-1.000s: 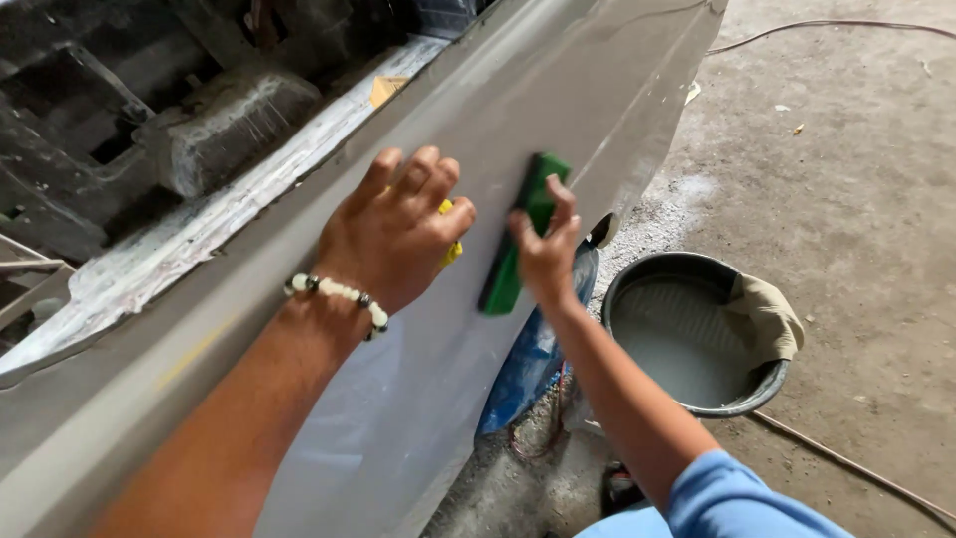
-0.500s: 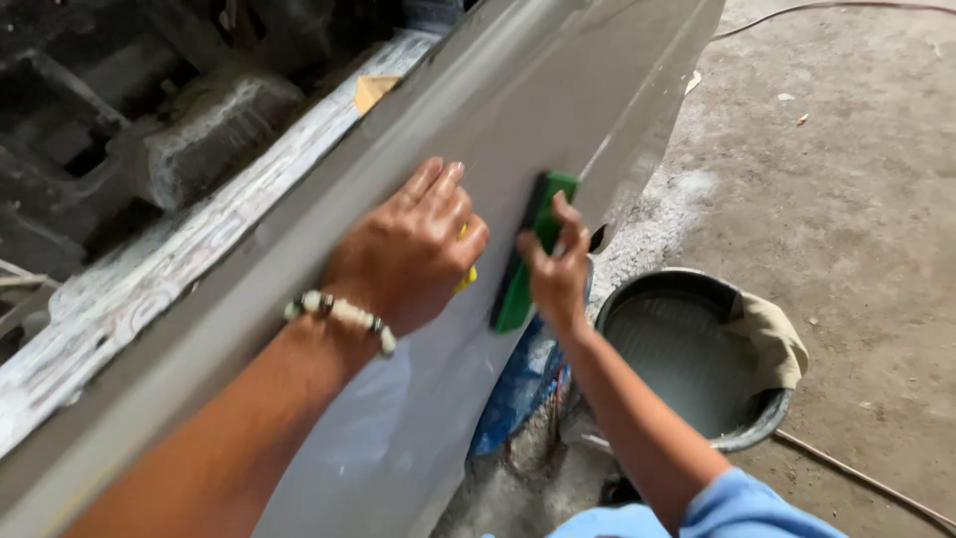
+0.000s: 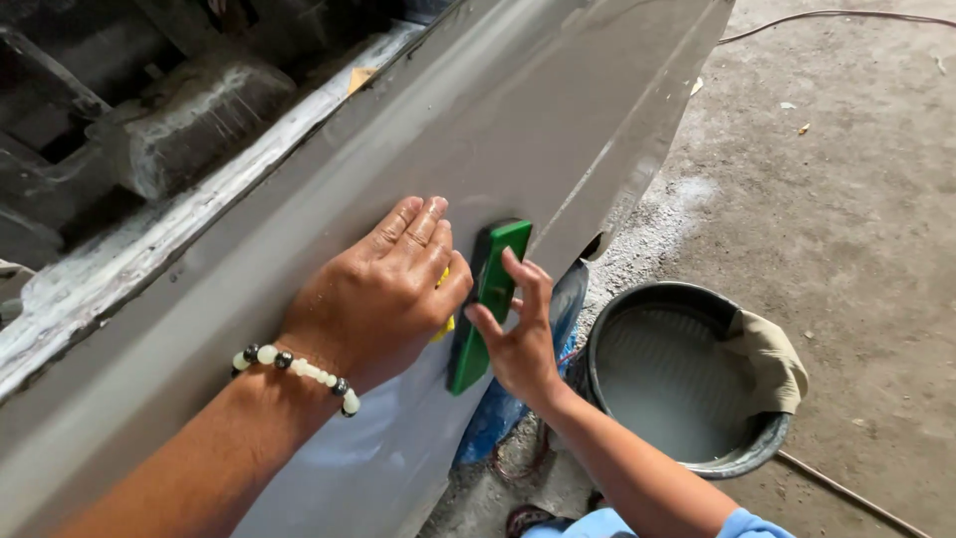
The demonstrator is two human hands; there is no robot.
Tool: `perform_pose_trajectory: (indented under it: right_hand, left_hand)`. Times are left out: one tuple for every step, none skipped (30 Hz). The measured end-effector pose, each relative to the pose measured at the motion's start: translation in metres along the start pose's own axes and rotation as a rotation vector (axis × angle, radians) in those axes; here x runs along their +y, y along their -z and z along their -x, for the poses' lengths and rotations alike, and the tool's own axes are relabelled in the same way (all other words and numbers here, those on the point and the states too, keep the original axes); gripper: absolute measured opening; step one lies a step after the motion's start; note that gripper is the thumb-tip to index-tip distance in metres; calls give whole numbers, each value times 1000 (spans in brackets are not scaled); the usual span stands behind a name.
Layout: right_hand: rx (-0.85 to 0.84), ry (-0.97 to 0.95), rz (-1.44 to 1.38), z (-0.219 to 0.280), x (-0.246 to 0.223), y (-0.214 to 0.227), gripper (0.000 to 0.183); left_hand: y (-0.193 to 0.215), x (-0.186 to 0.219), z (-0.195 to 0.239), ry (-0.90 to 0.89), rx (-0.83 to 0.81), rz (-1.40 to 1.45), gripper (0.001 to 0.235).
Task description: The person uses a green sanding block to sand the side panel of a gray car. They repeatedly rub the block over the surface, occasionally wiping the area with a yellow cloth. The work focuses on the lower side panel near the wheel well.
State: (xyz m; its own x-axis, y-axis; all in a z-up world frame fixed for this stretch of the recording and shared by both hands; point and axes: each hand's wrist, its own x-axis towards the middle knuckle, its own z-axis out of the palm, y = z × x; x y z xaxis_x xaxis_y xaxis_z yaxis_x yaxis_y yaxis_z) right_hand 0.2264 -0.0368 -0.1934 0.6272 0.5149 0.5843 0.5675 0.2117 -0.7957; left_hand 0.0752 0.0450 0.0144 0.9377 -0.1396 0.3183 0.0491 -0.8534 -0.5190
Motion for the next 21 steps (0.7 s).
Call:
perform_pose_trajectory:
  right_hand:
    - [2, 0, -6, -13, 22, 0, 80]
    - [7, -21, -62, -24, 44, 0, 78]
    - [12, -43, -118, -35, 66, -1, 75]
    - [7, -50, -116, -36, 71, 2, 75]
    - [52, -87, -155, -37, 75, 5, 73]
    - [104, -115, -196, -45, 80, 6, 71]
    - [107, -111, -196, -35, 62, 4, 71]
    - [67, -33, -126, -28, 45, 3, 73]
    - [28, 45, -55, -21, 27, 1, 76]
    - [22, 43, -55, -20, 20, 3, 76]
    - [-24, -21, -25, -18, 13, 4, 77]
    - [-64, -81, 4, -18, 6, 3, 79]
    - [-63, -79, 0, -35, 37, 1, 79]
    - [2, -63, -61, -44, 67, 3, 74]
    - [69, -48, -122, -54, 96, 4, 69]
    - [62, -49, -118, -55, 77, 8, 69]
    - [89, -139, -201, -57, 57, 11, 70]
    - [130, -212, -295, -67, 37, 12, 72]
    - [138, -195, -301, -62, 18, 9, 72]
    - [42, -143, -184, -48, -2, 6, 75]
    - [-55, -90, -69, -33, -21, 3, 79]
  left_hand:
    - [-1, -1, 0, -2, -4, -5, 27]
    - [-1, 0, 0, -5, 1, -9, 29]
    - [-1, 0, 0, -7, 5, -14, 31]
    - [1, 1, 0, -4, 0, -7, 31]
    - [4, 1, 1, -15, -11, -27, 29]
    - [5, -2, -2, -30, -15, -56, 28]
    - [5, 0, 0, -32, -12, -59, 28]
    - [3, 0, 0, -28, -11, -23, 32]
    - [2, -1, 0, -24, -11, 12, 35]
    - [3, 0, 0, -19, -14, 14, 35]
    - [3, 1, 1, -12, -21, 29, 34]
    - [4, 0, 2, -10, -26, 38, 34]
    - [4, -3, -1, -10, -28, 34, 34]
    - [6, -1, -1, -20, -28, 23, 34]
    - [8, 0, 0, -30, -29, 13, 35]
    - [6, 3, 2, -25, -28, 18, 35]
    - [5, 6, 3, -23, -46, 12, 31]
    - [5, 3, 0, -31, -54, -15, 28]
    - [5, -1, -4, -35, -44, -32, 28]
    - [5, 1, -1, -20, -22, -5, 24]
    - [4, 3, 1, -4, 0, 22, 20]
